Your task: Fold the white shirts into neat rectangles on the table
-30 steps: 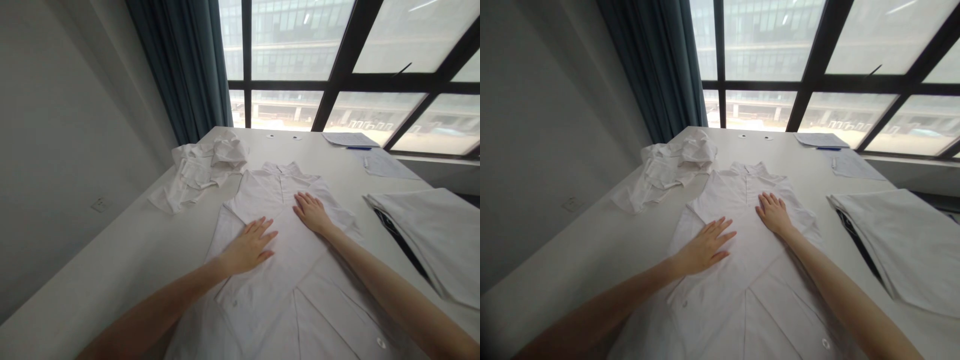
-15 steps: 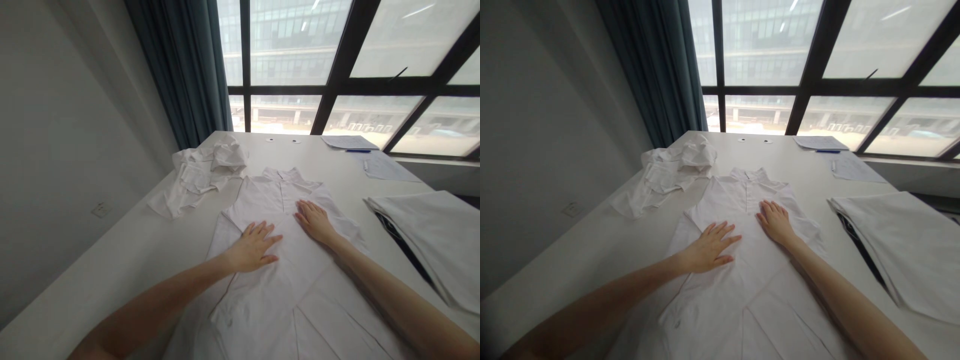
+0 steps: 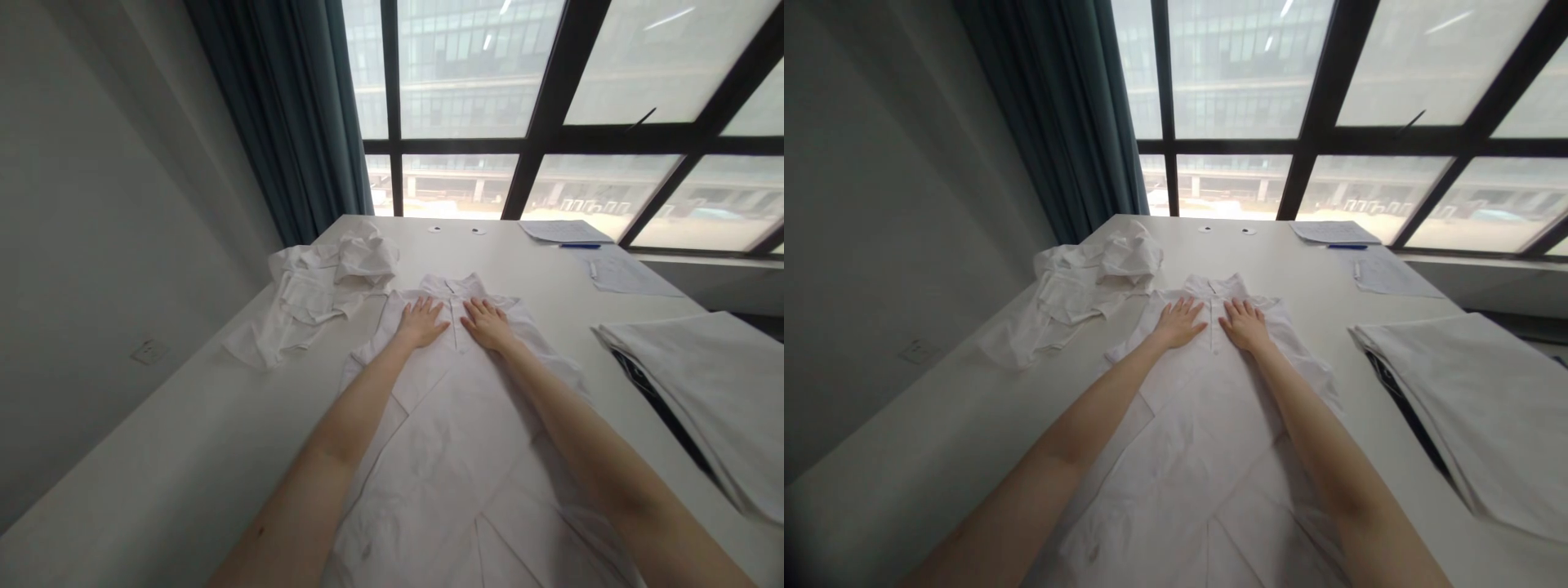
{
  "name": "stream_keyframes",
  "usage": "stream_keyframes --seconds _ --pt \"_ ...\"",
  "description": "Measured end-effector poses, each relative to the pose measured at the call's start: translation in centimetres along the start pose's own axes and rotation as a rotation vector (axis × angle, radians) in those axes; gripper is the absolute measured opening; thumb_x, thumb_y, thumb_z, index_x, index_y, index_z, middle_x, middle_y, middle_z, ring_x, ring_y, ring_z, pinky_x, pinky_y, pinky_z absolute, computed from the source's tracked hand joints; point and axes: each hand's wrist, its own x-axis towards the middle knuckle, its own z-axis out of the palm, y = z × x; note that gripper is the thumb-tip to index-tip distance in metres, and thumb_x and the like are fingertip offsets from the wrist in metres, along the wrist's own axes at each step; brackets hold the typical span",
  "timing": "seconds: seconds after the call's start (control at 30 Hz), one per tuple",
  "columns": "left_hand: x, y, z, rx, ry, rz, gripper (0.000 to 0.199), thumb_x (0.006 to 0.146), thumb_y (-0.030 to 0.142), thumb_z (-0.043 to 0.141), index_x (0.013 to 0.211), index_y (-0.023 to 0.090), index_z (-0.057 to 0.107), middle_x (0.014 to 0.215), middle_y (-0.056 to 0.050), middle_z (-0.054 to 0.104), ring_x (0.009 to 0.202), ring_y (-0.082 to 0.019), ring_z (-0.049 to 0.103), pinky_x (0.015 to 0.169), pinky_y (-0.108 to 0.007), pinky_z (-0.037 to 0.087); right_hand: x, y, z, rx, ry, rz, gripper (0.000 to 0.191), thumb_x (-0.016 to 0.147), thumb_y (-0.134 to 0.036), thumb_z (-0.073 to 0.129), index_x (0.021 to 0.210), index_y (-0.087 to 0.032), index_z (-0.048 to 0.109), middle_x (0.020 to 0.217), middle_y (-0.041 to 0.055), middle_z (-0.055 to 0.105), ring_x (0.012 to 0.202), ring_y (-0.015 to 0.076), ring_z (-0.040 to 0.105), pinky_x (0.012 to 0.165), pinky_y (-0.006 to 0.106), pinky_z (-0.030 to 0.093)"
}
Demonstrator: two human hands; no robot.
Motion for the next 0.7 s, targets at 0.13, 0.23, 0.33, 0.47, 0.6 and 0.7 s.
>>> stream_keyframes --seconds 0.13,0.23,0.33,0.47,0.6,0.7 --pt "0.1 -0.6 0.4 -0.027 -0.024 -0.003 0.068 0.093 0.062 0.029 0.151 0.026 0.027 0.161 -0.009 0.013 0.148 -0.031 0.009 0.116 -0.056 0.013 0.3 2.7 -0.8 0.033 -0.008 0.074 0.058 0.095 -0.051 0.036 0.147 -0.024 0.038 0.157 0.0091 0.030 0.143 0.0331 0.025 0.110 0.061 0.020" --pt "0.1 -0.6 0.3 -0.029 -0.016 0.000 0.064 0.094 0.059 0.029 0.150 0.027 0.031 0.160 -0.009 0.018 0.148 -0.030 0.013 0.116 -0.055 0.015 1.0 3.9 -1.4 0.068 0.020 0.117 0.052 0.093 -0.045 0.042 0.141 -0.025 0.046 0.152 0.0102 0.039 0.139 0.0320 0.033 0.109 0.060 0.022" --pt "0.3 -0.9 0.2 -0.019 0.038 -0.032 0.056 0.097 0.049 0.029 0.149 0.027 0.032 0.159 -0.009 0.023 0.147 -0.028 0.016 0.116 -0.053 0.016 2.2 4.1 -1.8 0.105 0.094 0.194 0.041 0.093 -0.034 0.043 0.130 -0.022 0.057 0.137 0.0137 0.056 0.128 0.0306 0.048 0.106 0.056 0.031" --pt "0.7 -1.8 0.2 -0.013 0.109 -0.106 0.057 0.098 0.047 0.030 0.150 0.024 0.029 0.159 -0.011 0.021 0.147 -0.029 0.013 0.117 -0.049 0.015 4.0 3.6 -1.7 0.177 0.179 0.276 0.035 0.094 -0.029 0.049 0.125 -0.018 0.058 0.125 0.0132 0.062 0.118 0.0280 0.055 0.099 0.048 0.041" --pt "0.9 -2.4 0.3 -0.073 0.061 -0.128 0.058 0.097 0.052 0.031 0.148 0.026 0.034 0.159 -0.009 0.024 0.147 -0.030 0.016 0.117 -0.048 0.015 5.4 3.1 -1.2 0.281 0.211 0.335 0.038 0.093 -0.036 0.057 0.127 -0.018 0.054 0.122 0.0097 0.060 0.105 0.0221 0.061 0.089 0.044 0.050" --pt "1.0 -2.5 0.2 -0.130 0.093 -0.150 0.054 0.096 0.050 0.036 0.144 0.026 0.039 0.157 -0.009 0.029 0.145 -0.028 0.021 0.116 -0.046 0.018 6.2 2.8 -1.0 0.342 0.235 0.369 0.047 0.093 -0.039 0.052 0.134 -0.018 0.048 0.115 0.0134 0.066 0.105 0.0251 0.063 0.090 0.043 0.047"
